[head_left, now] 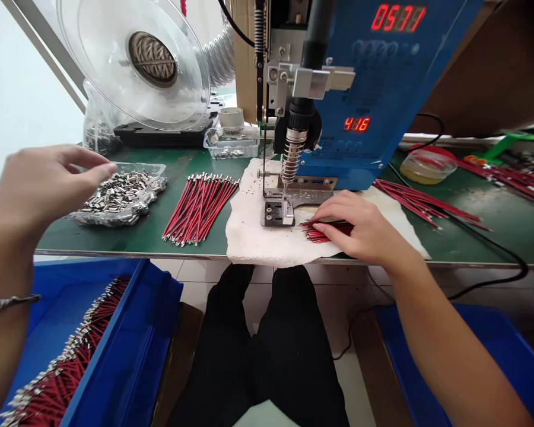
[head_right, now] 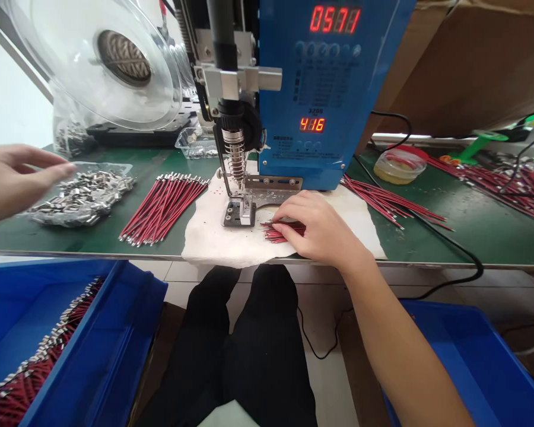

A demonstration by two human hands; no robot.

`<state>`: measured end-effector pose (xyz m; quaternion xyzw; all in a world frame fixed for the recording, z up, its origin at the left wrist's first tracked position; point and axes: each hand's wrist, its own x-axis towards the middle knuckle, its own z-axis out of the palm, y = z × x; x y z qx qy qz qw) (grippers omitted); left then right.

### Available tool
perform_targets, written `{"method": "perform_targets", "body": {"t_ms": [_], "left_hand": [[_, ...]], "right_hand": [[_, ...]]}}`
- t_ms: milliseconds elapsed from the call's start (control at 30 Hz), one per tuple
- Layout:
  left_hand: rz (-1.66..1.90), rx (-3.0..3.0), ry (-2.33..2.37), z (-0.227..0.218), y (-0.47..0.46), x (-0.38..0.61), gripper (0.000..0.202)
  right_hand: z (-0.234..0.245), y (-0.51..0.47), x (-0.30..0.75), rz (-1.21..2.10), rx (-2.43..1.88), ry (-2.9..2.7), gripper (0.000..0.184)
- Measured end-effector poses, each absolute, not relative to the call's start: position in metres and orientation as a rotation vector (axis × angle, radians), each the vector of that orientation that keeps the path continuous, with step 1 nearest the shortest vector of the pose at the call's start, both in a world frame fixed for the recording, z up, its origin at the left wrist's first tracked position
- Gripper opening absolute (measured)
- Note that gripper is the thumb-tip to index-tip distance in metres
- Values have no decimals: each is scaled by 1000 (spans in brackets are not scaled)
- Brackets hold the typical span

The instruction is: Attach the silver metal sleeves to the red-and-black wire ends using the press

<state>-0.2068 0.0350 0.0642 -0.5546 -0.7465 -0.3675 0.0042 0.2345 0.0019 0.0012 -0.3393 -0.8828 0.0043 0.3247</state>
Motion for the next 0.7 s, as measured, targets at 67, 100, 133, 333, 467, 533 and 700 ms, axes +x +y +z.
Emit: {"method": "perform_targets", "body": {"t_ms": [67, 100, 133, 333, 467, 533, 700], "left_hand": [[-903, -1767, -2391, 66, 48, -204, 17], [-800, -1776, -2444, 66, 52, -201, 12], [-742, -1783, -2507, 65, 56, -199, 10], [-775, -1854, -2514, 57, 58, -201, 3], [-774, -1819, -2544, 56, 57, -205, 6], [-750, -1813, -2524, 57, 58, -205, 9], [-688, -1763, -2560, 59, 61, -205, 18]], "right_hand": [[1, 2, 234, 18, -886, -2328, 10], [1, 3, 235, 21, -879, -2329, 11], [0, 3, 235, 22, -870, -2326, 11], [-2, 3, 235, 5, -846, -2279, 12], [-3, 2, 235, -42, -871, -2233, 11], [-3, 1, 235, -56, -880, -2221, 10], [-3, 1, 235, -69, -891, -2208, 10]]}}
